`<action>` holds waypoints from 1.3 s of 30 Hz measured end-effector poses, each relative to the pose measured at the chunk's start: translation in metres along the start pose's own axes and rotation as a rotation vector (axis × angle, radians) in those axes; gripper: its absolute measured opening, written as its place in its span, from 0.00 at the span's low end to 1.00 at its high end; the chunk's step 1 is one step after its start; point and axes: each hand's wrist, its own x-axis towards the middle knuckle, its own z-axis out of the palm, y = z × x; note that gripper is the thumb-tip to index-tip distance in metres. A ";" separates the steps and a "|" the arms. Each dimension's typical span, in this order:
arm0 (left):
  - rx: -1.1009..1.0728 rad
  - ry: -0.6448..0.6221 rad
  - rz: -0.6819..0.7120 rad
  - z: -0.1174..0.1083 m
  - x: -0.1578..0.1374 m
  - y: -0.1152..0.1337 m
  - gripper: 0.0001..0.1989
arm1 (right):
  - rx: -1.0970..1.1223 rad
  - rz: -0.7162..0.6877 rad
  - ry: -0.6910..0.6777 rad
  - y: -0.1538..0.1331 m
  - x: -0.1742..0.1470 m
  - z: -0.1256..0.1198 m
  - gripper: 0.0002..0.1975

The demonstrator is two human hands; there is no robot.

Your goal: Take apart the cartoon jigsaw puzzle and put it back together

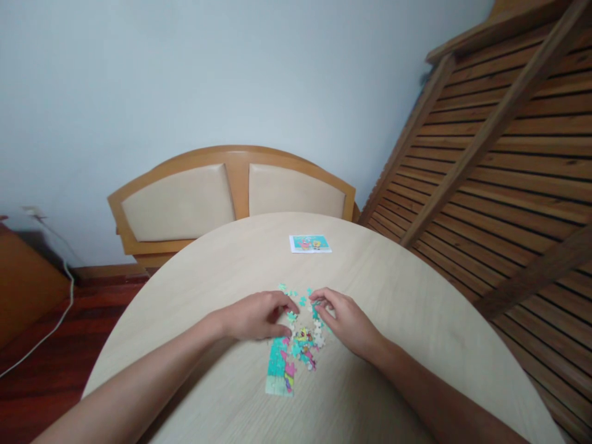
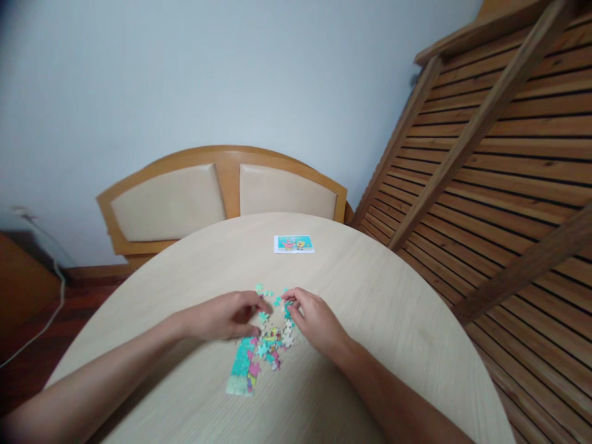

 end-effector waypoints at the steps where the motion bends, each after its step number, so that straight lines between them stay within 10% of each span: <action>1: 0.031 -0.010 0.001 -0.003 -0.002 -0.001 0.23 | -0.054 -0.032 -0.009 0.001 0.000 0.000 0.10; 12: 0.051 -0.150 0.022 -0.005 -0.004 -0.006 0.07 | -0.103 -0.096 -0.006 0.002 0.005 -0.002 0.08; 23: -0.216 0.329 -0.086 0.035 0.014 0.015 0.13 | 0.175 0.065 0.170 -0.017 -0.001 0.007 0.05; 32: 0.027 0.421 -0.090 0.034 0.011 0.020 0.07 | 0.136 0.082 0.222 -0.019 -0.003 0.010 0.03; 39: -0.114 0.379 -0.047 0.028 0.011 0.020 0.09 | 0.592 0.213 0.049 -0.018 0.000 0.006 0.13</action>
